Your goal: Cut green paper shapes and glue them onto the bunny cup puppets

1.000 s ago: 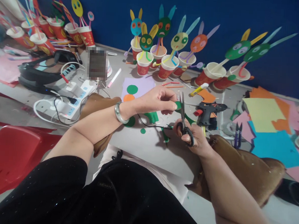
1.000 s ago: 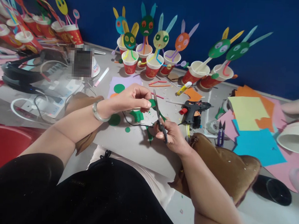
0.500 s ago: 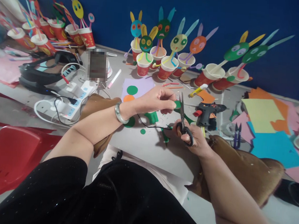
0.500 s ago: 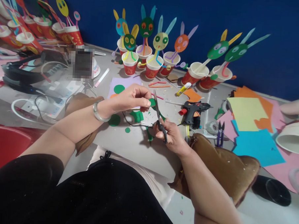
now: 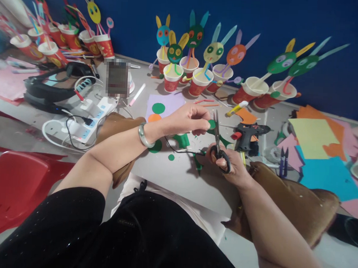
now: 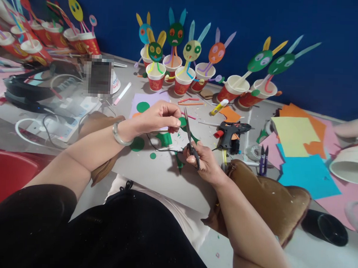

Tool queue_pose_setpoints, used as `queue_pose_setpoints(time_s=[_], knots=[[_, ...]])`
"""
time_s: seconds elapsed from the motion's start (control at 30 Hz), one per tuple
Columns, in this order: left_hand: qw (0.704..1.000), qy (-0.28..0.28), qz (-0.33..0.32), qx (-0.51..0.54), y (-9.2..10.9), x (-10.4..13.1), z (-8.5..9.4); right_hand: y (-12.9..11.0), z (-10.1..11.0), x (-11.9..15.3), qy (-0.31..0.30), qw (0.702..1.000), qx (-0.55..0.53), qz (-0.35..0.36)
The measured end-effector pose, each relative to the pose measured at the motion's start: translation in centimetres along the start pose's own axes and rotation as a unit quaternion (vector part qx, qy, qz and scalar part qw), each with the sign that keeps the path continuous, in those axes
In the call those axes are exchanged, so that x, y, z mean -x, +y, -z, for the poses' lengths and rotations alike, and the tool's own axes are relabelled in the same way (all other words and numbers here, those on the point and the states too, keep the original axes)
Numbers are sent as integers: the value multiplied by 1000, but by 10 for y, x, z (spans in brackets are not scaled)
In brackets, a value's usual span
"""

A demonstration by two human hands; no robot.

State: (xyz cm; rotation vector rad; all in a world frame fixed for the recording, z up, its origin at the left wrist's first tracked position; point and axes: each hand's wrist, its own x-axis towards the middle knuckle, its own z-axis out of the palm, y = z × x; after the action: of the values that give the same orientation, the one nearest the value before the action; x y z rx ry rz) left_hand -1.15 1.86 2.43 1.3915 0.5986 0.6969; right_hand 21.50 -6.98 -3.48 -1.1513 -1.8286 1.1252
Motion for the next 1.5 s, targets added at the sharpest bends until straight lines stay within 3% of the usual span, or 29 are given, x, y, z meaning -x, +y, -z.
queue_pose_setpoints(time_s=[0.37,0.47,0.57,0.63,0.7,0.73,0.8,0.83,0.87,0.9,0.93,1.0,1.07,1.13,1.17,1.23,1.3,1.37,1.4,1.43,1.5], knots=[[999,35,3,-11,5,-1,1,1,2,-2,33,994,-99,-14],[999,50,7,-11,-1,-4,3,3,10,-9,154,973,-171,5],[998,53,20,-13,-8,-8,6,8,25,-20,360,909,-212,-5],[998,48,43,-19,-11,-9,6,11,36,-25,445,864,-234,-19],[996,45,75,-27,-11,-10,6,10,41,-24,411,870,-267,-60],[994,45,92,-30,-11,-10,5,8,40,-21,343,891,-284,-85],[991,46,121,-32,-10,-9,4,2,34,-13,132,933,-311,-121],[989,45,134,-32,-9,-9,4,0,30,-9,24,940,-318,-124],[988,43,142,-31,-9,-9,4,-2,26,-6,-50,939,-320,-117],[988,40,149,-28,-9,-9,4,-2,22,-5,-73,940,-317,-106],[987,37,154,-26,-10,-10,5,0,21,-6,-44,946,-308,-96],[986,32,160,-20,-12,-10,6,8,21,-12,139,950,-271,-76],[986,26,166,-19,-15,-11,8,18,25,-22,345,909,-226,-59],[985,17,168,-25,-17,-12,8,24,28,-28,427,876,-218,-56],[985,11,167,-29,-19,-12,9,25,29,-29,429,874,-221,-54],[987,-5,158,-41,-21,-13,9,21,27,-26,349,905,-235,-65],[987,-28,143,-63,-21,-12,10,14,23,-18,182,951,-233,-91],[984,-62,136,-99,-19,-10,11,10,20,-12,35,976,-185,-109],[979,-83,140,-121,-18,-9,12,10,19,-11,15,982,-155,-108],[972,-109,151,-142,-16,-8,12,12,19,-11,34,985,-133,-104],[951,-175,184,-177,-14,-5,14,20,19,-15,147,974,-135,-105]])
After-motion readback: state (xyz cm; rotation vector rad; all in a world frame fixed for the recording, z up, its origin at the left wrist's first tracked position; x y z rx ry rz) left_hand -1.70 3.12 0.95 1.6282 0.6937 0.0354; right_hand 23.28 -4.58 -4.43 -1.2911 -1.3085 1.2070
